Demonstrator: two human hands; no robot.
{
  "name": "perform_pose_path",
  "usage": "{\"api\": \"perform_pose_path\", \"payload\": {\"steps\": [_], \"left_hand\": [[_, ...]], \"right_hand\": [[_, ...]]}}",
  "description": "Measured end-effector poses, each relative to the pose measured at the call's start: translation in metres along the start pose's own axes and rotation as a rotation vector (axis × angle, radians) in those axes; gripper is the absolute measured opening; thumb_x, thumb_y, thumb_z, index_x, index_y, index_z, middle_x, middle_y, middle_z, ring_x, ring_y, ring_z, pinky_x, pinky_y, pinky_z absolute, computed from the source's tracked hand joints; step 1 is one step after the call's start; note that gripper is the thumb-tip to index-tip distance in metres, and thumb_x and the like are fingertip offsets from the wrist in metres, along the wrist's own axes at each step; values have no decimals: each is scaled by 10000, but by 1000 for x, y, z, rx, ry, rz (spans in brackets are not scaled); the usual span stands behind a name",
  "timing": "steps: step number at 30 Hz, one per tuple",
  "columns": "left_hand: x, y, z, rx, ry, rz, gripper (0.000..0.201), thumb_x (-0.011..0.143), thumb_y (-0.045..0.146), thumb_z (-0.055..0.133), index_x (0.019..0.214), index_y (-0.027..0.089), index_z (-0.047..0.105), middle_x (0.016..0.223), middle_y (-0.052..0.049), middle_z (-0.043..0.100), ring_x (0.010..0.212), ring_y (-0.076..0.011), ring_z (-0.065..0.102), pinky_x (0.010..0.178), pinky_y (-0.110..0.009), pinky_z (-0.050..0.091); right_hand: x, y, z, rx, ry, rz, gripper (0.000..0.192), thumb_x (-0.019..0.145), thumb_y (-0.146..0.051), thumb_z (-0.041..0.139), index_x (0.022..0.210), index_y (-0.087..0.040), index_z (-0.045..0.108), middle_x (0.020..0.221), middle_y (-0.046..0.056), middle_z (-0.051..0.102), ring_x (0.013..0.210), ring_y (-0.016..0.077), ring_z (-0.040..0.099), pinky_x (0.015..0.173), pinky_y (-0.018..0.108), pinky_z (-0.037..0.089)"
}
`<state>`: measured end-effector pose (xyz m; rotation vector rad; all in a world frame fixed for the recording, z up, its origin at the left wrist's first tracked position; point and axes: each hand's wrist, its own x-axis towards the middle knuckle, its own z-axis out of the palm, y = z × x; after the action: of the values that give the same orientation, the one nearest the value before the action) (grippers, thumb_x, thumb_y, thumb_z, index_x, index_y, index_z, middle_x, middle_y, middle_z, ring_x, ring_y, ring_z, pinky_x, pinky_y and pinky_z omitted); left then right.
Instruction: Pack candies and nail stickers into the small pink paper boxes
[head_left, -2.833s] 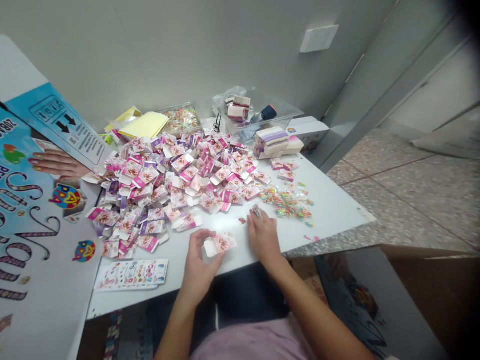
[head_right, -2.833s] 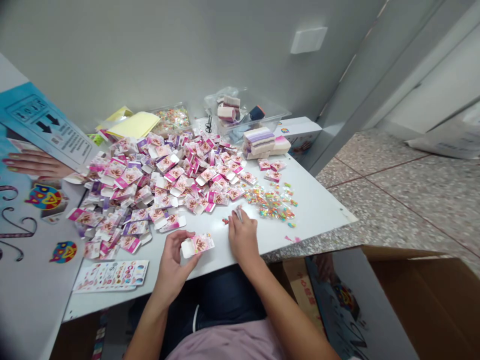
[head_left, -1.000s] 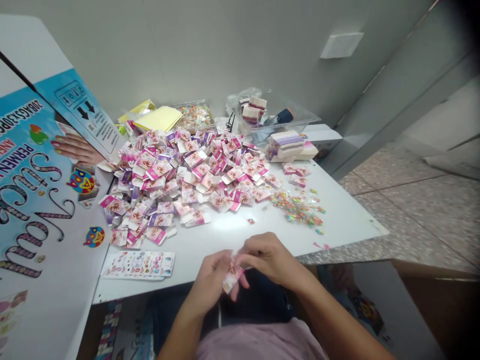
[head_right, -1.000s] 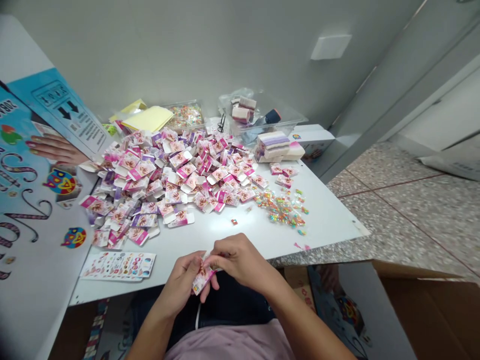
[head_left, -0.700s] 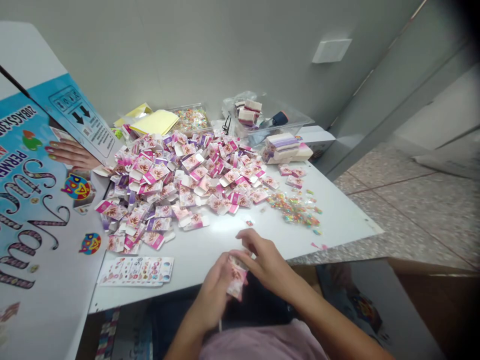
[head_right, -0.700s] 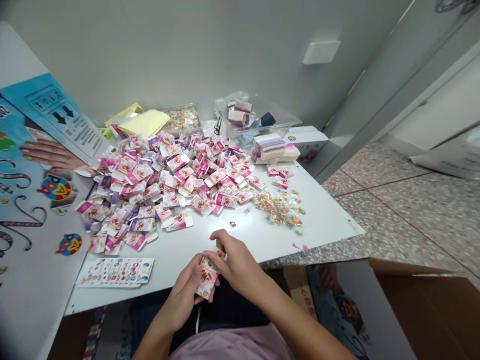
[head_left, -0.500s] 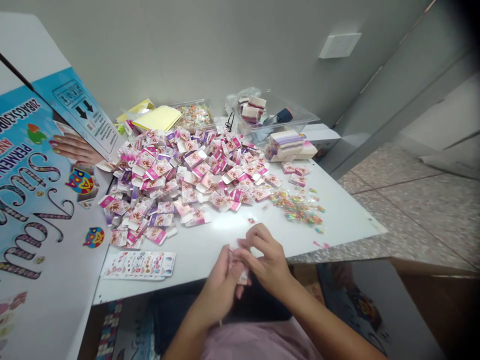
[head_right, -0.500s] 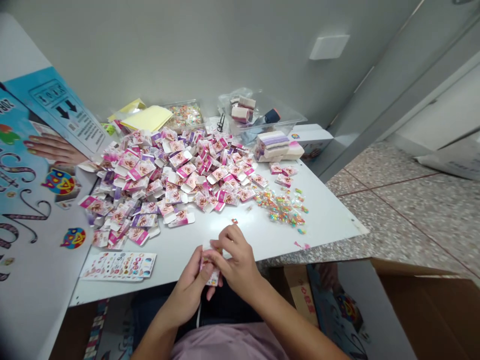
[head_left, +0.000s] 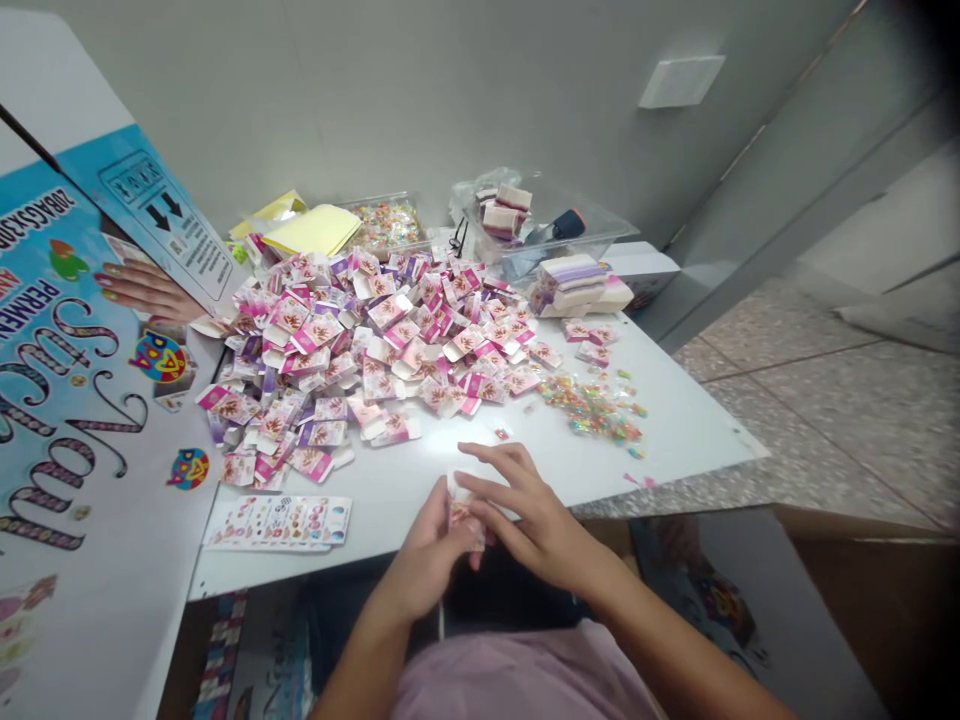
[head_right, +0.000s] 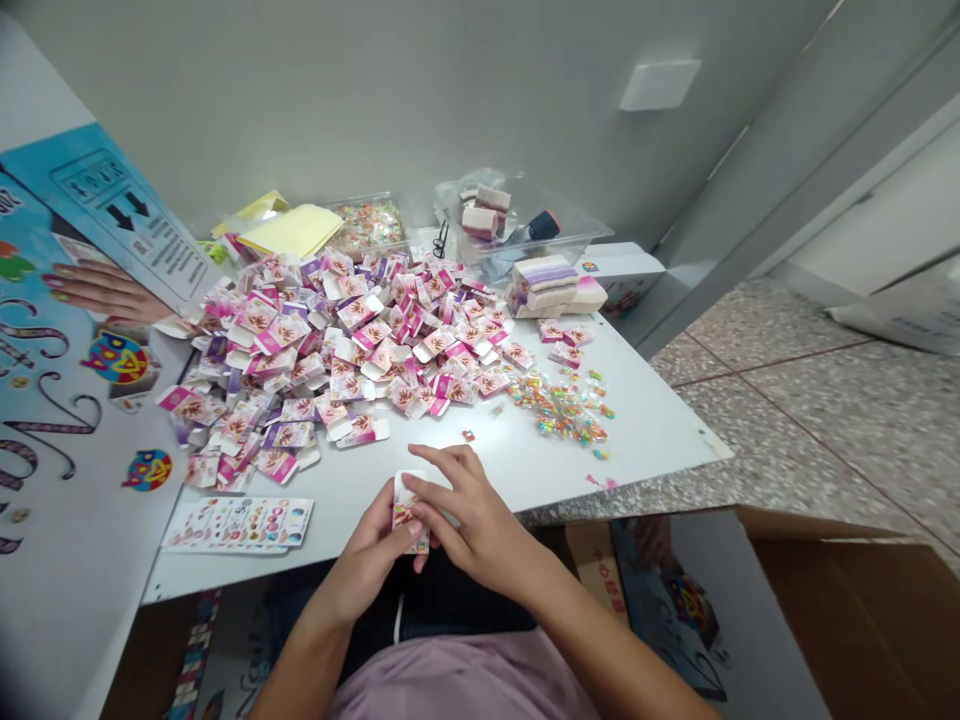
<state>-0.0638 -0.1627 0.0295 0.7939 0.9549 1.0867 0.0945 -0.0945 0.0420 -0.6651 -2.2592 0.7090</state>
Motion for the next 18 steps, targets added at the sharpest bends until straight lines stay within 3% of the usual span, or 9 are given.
{"api": "perform_pose_path", "payload": {"steps": [4,6,9,13,16,18], "left_hand": [[1,3,0,47,52,-40,220,873,244,559,1087,202,533,747,25,521,661,-121,473,555,-223,350],[1,6,2,163,60,3,149,888,282,555,1003,189,572,733,22,521,655,-120,456,573,-230,343],[0,10,5,277,65,82,235,921,377,520,997,179,620,747,5,550,674,-138,477,624,-251,369],[2,7,11,349,94,197,415,960,464,418,1166,173,629,803,-37,627,722,-188,536,720,-301,418],[4,-4,10,325,131,268,464,971,477,368,1150,156,651,878,-71,665,749,-205,548,768,-321,435],[5,-13,6,273,162,260,472,972,481,359,1102,147,666,889,-78,666,761,-204,548,777,-319,446]], "right_hand": [[-1,-6,-1,184,4,111,134,946,-201,562,961,-224,693,1312,91,596,1151,251,494,1000,482,453],[1,-6,-4,271,-93,196,186,964,-227,533,868,-218,692,1334,80,589,1218,252,476,1048,492,424],[5,-6,-7,352,-214,236,296,999,-262,461,818,-213,690,1334,73,596,1277,243,460,1089,493,396],[10,-6,-3,489,-206,283,363,1009,-302,440,752,-195,673,1246,85,647,1164,223,572,1018,439,474],[11,-7,0,379,-173,319,347,1008,-285,445,772,-202,685,1262,80,646,1184,234,554,1022,464,457],[9,-8,0,257,-244,278,321,1006,-274,455,806,-220,701,1266,67,651,1212,245,532,1025,485,435]]}}
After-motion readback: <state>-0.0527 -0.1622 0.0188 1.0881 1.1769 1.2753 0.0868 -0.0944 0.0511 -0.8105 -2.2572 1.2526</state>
